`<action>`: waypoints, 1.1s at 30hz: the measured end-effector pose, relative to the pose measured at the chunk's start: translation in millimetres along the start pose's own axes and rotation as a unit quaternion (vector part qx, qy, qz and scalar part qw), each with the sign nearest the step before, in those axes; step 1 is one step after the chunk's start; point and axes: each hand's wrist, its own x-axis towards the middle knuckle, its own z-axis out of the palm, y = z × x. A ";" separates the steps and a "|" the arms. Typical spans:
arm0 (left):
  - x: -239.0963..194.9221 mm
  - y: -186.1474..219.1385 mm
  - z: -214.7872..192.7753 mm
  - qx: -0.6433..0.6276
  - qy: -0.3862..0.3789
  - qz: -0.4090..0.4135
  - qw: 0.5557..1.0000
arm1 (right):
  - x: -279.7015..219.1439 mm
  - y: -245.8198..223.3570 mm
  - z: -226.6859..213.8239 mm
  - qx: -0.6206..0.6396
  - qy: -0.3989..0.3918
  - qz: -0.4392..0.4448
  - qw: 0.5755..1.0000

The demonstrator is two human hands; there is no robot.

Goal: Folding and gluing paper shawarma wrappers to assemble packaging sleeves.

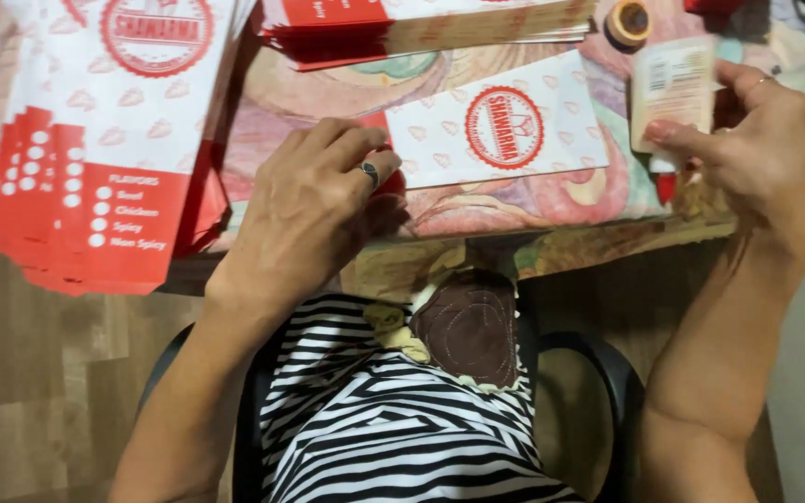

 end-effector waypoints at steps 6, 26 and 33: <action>0.8 -7.4 9.0 0.071 0.010 0.017 0.997 | -6.6 51.8 2.2 0.407 0.126 -0.003 0.905; 10.8 -35.3 -5.6 -0.090 -0.038 -0.118 0.988 | -25.8 -11.3 83.2 0.484 0.198 -0.196 0.829; 12.0 -38.3 -7.1 -0.107 -0.044 -0.136 0.984 | -22.9 55.8 51.5 0.493 0.247 -0.132 0.823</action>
